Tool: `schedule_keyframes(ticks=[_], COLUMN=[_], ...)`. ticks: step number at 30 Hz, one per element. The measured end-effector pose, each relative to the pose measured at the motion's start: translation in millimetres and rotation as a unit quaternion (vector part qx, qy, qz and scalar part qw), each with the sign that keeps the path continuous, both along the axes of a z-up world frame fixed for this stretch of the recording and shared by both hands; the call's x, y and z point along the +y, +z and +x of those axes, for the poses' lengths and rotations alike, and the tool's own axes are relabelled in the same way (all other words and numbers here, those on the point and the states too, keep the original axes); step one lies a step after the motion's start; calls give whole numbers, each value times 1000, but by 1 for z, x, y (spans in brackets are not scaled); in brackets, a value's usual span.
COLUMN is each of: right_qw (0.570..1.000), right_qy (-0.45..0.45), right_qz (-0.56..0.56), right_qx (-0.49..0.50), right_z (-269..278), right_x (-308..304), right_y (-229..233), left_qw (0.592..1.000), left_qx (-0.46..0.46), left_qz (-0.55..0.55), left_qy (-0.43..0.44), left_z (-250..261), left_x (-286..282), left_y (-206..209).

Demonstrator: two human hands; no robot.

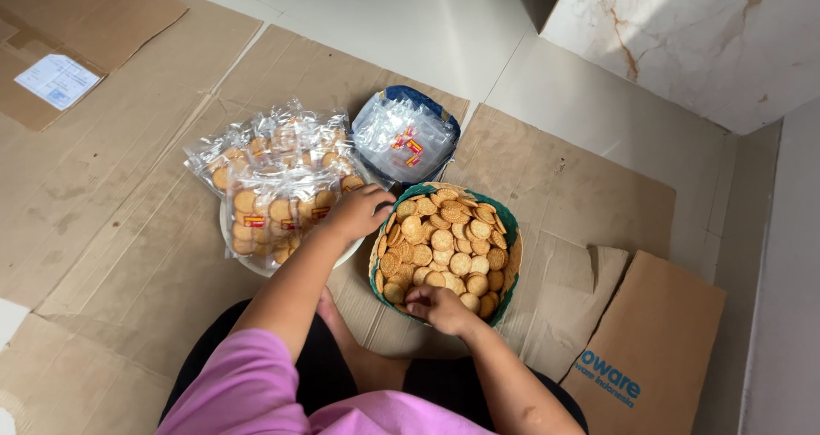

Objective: Manually picking up cookies from a bowl and placing them into small plastic bags for packaging.

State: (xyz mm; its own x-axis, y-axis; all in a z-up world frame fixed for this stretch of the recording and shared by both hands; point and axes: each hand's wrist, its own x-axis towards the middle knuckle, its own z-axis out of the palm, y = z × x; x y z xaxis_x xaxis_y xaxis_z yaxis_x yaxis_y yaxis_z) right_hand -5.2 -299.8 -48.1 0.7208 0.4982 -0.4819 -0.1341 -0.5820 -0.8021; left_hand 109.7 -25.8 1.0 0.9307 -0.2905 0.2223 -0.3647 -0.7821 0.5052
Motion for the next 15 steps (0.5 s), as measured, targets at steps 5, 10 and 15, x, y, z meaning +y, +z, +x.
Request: schedule_keyframes(ticks=[5,10,15], right_qw=[1000,999,999], right_qy=[0,5,29], right_qz=[11,-9,-15], right_qx=[8,49,41], right_z=[-2,4,11], right_x=[1,7,6], right_y=[5,49,56], left_qw=[999,960,927], left_qx=[32,227,265], left_qz=[31,160,253], left_qy=[18,47,79], left_z=[69,136,178], left_x=[-31,-50,-56], left_y=[14,6,-32])
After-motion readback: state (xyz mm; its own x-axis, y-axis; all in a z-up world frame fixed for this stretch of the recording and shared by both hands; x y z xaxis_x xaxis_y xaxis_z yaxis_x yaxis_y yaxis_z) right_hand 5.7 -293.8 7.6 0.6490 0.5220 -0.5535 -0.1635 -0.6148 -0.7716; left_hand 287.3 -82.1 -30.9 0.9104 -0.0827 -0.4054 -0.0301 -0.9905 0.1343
